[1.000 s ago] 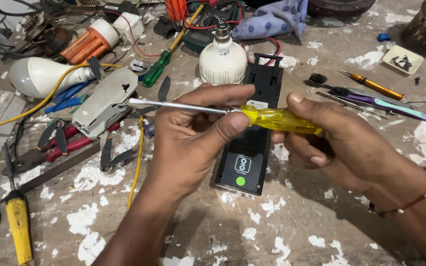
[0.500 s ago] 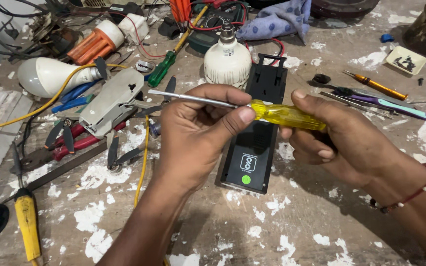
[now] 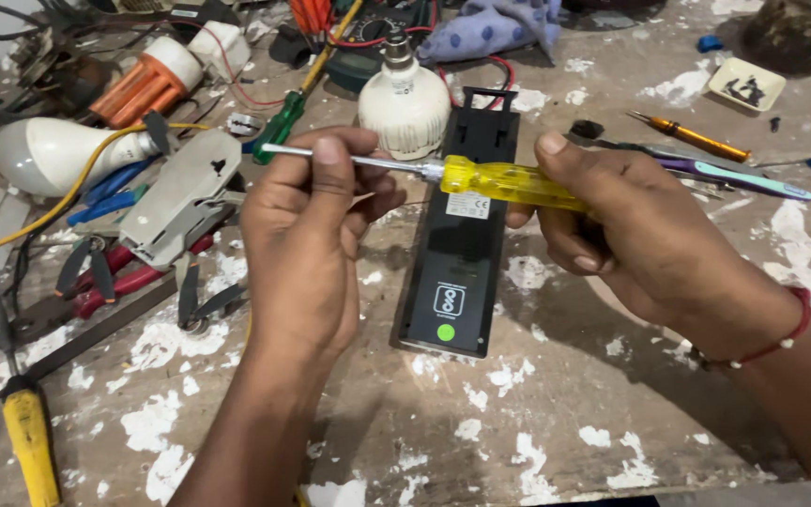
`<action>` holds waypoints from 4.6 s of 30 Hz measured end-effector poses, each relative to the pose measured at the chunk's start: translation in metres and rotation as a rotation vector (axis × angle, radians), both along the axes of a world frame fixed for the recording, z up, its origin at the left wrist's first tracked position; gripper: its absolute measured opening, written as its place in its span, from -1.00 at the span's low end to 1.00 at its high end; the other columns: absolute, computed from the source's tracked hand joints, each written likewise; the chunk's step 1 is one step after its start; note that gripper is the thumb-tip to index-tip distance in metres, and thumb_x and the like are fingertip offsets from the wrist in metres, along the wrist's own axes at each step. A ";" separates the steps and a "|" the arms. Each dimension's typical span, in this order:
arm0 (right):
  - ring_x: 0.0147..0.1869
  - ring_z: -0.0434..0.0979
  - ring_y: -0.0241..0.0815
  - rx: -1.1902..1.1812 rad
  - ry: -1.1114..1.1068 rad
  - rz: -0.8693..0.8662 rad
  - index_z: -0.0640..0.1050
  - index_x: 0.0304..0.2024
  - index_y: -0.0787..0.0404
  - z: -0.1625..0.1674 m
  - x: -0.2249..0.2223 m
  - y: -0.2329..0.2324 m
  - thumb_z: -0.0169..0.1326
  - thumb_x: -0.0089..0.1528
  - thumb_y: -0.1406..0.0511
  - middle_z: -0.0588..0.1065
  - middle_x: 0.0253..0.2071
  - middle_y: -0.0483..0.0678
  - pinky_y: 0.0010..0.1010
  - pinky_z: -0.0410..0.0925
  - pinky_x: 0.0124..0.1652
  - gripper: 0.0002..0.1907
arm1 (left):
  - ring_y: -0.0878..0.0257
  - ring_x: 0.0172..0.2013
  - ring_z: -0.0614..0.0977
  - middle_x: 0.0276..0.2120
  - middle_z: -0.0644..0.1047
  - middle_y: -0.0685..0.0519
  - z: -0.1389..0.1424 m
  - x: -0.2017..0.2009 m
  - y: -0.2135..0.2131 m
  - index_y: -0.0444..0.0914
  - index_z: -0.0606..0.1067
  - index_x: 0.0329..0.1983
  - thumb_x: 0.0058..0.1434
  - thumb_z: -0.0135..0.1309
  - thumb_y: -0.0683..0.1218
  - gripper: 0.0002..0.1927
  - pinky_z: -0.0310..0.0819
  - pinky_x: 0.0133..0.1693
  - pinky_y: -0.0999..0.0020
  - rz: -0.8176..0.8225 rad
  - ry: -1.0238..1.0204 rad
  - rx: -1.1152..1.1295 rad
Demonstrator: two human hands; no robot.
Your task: The person takes a black LED tube light fixture from a storage shelf, carries it to a workbench, and wipes its surface with a cloth. They then use a screwdriver to unscrew and pry open the fixture's end cap and housing on the bench.
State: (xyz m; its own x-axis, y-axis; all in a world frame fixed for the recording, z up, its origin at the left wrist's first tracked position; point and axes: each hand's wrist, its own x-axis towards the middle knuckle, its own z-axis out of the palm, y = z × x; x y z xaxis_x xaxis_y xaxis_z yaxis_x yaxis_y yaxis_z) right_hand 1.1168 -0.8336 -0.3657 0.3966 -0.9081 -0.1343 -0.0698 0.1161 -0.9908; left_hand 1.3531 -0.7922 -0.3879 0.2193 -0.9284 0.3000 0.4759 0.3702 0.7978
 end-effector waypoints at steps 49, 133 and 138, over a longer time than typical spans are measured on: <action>-0.74 0.01 -0.31 0.033 -0.093 -0.029 0.45 -0.45 0.34 -0.008 -0.013 -0.023 -0.13 0.41 0.10 0.17 -0.82 -0.14 -0.37 0.12 -0.57 -0.52 | 0.33 -0.21 0.61 -0.17 0.61 -0.01 0.002 -0.003 0.008 -0.36 0.53 -0.01 0.50 0.04 -0.06 -0.76 0.61 -0.10 0.36 0.093 -0.067 -0.107; -0.75 0.08 -0.36 0.165 -0.250 0.326 0.51 -0.17 0.56 -0.029 -0.046 -0.032 -0.07 0.41 0.03 0.22 -0.80 -0.19 -0.44 0.09 -0.68 -0.40 | 0.32 -0.23 0.69 -0.16 0.66 -0.08 0.008 0.001 0.025 -0.41 0.58 -0.01 0.49 0.14 -0.12 -0.78 0.67 -0.05 0.40 0.042 -0.198 -0.193; -0.70 0.17 -0.30 0.141 -0.209 0.364 0.50 -0.12 0.55 -0.035 -0.044 -0.037 -0.07 0.46 0.01 0.26 -0.73 -0.16 -0.41 0.16 -0.65 -0.39 | 0.32 -0.20 0.68 -0.17 0.66 -0.06 0.006 -0.005 0.021 -0.40 0.57 0.03 0.46 0.17 -0.13 -0.77 0.66 -0.07 0.42 0.078 -0.102 -0.205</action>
State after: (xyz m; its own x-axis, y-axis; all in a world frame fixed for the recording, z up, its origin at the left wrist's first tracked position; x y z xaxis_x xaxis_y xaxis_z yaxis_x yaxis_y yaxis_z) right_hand 1.0725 -0.8706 -0.4010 0.7188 -0.6830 -0.1296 0.0692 0.2558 -0.9642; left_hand 1.3477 -0.7712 -0.3816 0.2464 -0.8272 0.5050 0.3601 0.5619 0.7447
